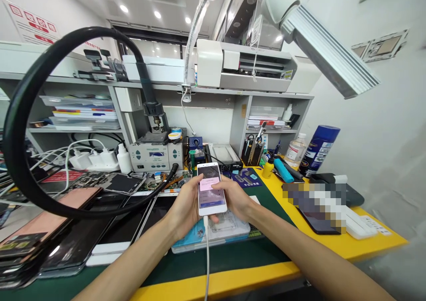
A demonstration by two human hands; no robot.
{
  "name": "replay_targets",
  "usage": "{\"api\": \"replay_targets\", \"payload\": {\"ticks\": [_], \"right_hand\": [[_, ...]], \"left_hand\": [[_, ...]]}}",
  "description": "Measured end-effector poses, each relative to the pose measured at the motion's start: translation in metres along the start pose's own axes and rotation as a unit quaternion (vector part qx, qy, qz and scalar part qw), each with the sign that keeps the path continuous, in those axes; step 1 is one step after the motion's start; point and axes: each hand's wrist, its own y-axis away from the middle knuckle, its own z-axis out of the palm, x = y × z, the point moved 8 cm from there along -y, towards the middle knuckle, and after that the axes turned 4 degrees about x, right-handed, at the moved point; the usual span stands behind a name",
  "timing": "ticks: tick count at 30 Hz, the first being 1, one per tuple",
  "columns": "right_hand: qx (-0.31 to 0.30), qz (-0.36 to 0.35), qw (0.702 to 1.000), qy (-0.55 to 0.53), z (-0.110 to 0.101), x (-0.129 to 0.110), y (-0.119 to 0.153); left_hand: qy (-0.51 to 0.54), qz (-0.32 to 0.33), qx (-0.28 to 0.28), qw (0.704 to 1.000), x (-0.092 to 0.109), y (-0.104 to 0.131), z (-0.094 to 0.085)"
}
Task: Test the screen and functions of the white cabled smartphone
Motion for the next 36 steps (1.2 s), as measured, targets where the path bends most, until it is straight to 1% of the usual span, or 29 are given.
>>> {"api": "replay_targets", "payload": {"ticks": [10,18,23,28,33,36], "right_hand": [[-0.005,-0.009,1.0,-0.01,0.0002,-0.0002,-0.0004],[-0.017,-0.015,1.0,-0.004,0.0022,-0.0011,0.0022],[-0.014,-0.017,1.0,0.0,0.0022,-0.0012,0.0025],[-0.01,-0.024,1.0,0.007,0.0036,-0.0048,0.0053],[-0.016,-0.025,0.999,0.014,0.0068,-0.0077,0.0085],[-0.006,-0.031,0.999,0.017,0.0066,-0.0094,0.0091]], "left_hand": [[0.004,0.002,-0.007,1.0,-0.001,-0.0006,0.0],[0.0,0.015,0.002,1.0,0.0001,0.0004,-0.0004],[-0.005,0.009,0.013,1.0,-0.0007,0.0016,0.0004],[-0.009,0.019,0.006,1.0,0.0002,0.0027,0.0002],[-0.013,0.021,0.013,1.0,-0.0011,0.002,-0.0018],[-0.014,0.028,0.003,1.0,-0.0008,0.0023,0.0006]]}}
